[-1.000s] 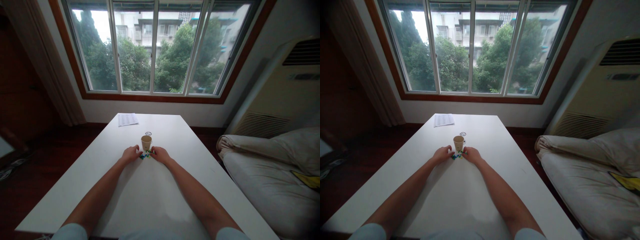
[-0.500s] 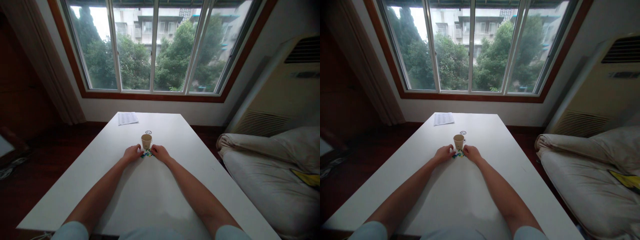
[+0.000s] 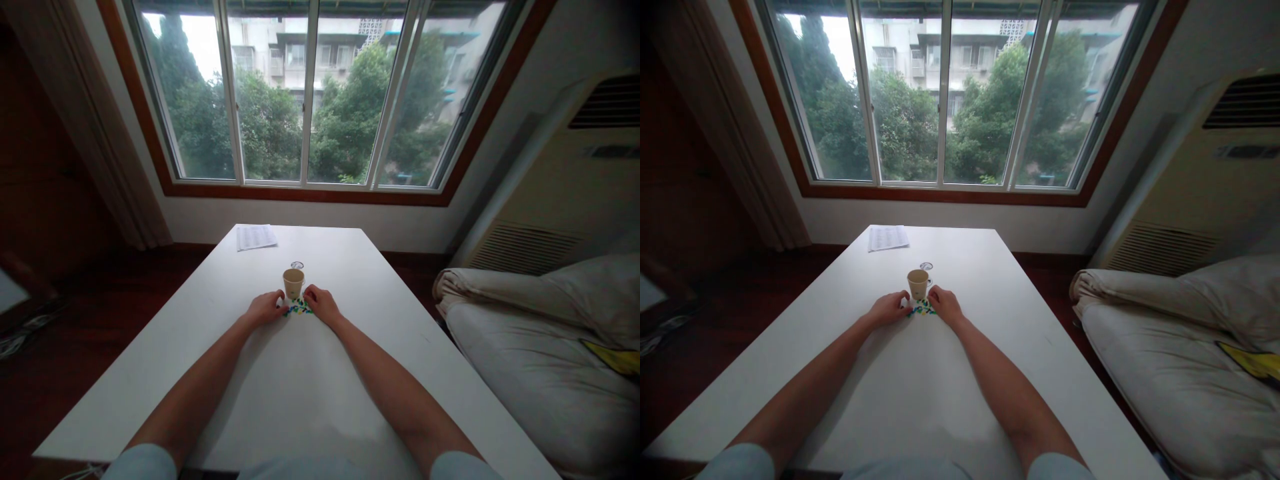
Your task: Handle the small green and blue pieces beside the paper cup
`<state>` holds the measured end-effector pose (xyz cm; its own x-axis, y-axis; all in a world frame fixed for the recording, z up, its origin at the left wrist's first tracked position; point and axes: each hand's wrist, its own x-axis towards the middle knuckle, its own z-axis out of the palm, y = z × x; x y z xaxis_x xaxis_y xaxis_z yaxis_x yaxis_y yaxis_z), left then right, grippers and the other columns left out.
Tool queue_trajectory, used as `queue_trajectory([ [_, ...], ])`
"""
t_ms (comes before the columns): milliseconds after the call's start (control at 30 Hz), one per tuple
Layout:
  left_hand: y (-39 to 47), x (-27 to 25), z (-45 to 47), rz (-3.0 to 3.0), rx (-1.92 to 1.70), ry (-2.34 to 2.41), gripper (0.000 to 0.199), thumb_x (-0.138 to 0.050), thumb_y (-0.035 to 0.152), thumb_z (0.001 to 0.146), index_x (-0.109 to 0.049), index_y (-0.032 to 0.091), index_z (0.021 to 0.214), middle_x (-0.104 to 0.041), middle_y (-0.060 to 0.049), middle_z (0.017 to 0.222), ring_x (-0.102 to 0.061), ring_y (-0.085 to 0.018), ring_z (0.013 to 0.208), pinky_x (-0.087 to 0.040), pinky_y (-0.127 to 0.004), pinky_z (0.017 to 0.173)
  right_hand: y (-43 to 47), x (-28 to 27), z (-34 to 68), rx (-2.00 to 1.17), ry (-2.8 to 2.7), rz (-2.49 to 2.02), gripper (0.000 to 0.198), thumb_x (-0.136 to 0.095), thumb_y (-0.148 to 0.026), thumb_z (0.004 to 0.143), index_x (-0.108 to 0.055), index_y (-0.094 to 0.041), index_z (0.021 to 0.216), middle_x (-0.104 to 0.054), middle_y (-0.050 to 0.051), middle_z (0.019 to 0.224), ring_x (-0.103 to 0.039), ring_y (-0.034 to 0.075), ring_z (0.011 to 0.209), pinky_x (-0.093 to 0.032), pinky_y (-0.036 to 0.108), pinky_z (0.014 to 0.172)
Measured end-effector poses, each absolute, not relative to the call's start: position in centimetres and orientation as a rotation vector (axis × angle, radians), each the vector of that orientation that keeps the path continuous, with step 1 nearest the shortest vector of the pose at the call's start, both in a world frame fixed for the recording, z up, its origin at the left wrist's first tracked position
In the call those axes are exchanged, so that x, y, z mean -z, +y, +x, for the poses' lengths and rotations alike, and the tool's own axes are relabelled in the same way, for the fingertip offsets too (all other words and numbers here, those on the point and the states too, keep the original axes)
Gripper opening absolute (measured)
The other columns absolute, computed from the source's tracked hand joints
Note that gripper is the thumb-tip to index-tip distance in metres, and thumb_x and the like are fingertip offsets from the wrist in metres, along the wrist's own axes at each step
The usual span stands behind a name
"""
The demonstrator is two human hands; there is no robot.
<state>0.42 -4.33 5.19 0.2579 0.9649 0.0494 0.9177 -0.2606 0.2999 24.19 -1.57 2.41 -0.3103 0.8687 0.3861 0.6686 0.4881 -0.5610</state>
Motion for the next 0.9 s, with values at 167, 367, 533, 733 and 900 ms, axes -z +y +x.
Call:
queue_trajectory([
  [167,-4.3,-5.1,0.3,2.330,-0.327,1.727,0.042,-0.060,0.056,0.081,-0.060,0.029,0.113,-0.071,-0.003,0.096,-0.064,-0.020,0.084,-0.040,-0.027,0.068,-1.3,-2.1,23.9,-0.249,-2.117,-1.343,0.014,-0.060,-0.031,0.090,-0.066,-0.021,0.095,-0.065,0.003,0.088,-0.055,0.016,0.083,-0.040,0.025,0.074],
  [367,-4.1,-5.1,0.0,2.344,-0.283,1.666,0.044,-0.062,0.055,0.079,-0.061,0.028,0.114,-0.071,-0.003,0.096,-0.065,-0.020,0.083,-0.042,-0.027,0.068,-1.7,-1.8,23.6,-0.069,-2.235,-1.467,0.034,-0.061,-0.049,0.090,-0.068,-0.023,0.111,-0.061,0.009,0.102,-0.053,0.022,0.102,-0.041,0.030,0.082],
  [533,-4.1,-5.5,-0.3,2.368,-0.278,1.586,0.041,-0.064,0.049,0.079,-0.062,0.028,0.114,-0.070,-0.002,0.098,-0.065,-0.020,0.085,-0.043,-0.026,0.071,-2.2,-2.2,23.6,-0.073,-2.352,-1.378,0.031,-0.061,-0.047,0.092,-0.067,-0.025,0.112,-0.060,0.007,0.103,-0.052,0.021,0.104,-0.041,0.029,0.083],
  [733,-4.4,-6.0,0.0,2.335,-0.290,1.610,0.037,-0.061,0.047,0.083,-0.063,0.027,0.114,-0.069,-0.001,0.090,-0.064,-0.018,0.082,-0.041,-0.025,0.068,-2.2,-2.4,23.6,-0.121,-2.406,-1.284,0.023,-0.062,-0.039,0.093,-0.067,-0.024,0.109,-0.060,0.005,0.099,-0.053,0.019,0.101,-0.040,0.027,0.082],
  [900,-4.6,-6.2,0.1,2.325,-0.310,1.626,0.035,-0.059,0.048,0.084,-0.063,0.026,0.112,-0.069,-0.002,0.091,-0.063,-0.018,0.081,-0.041,-0.025,0.067,-1.9,-2.3,23.3,-0.158,-2.426,-1.261,0.013,-0.063,-0.031,0.092,-0.067,-0.022,0.099,-0.061,0.003,0.095,-0.053,0.017,0.095,-0.038,0.025,0.079],
])
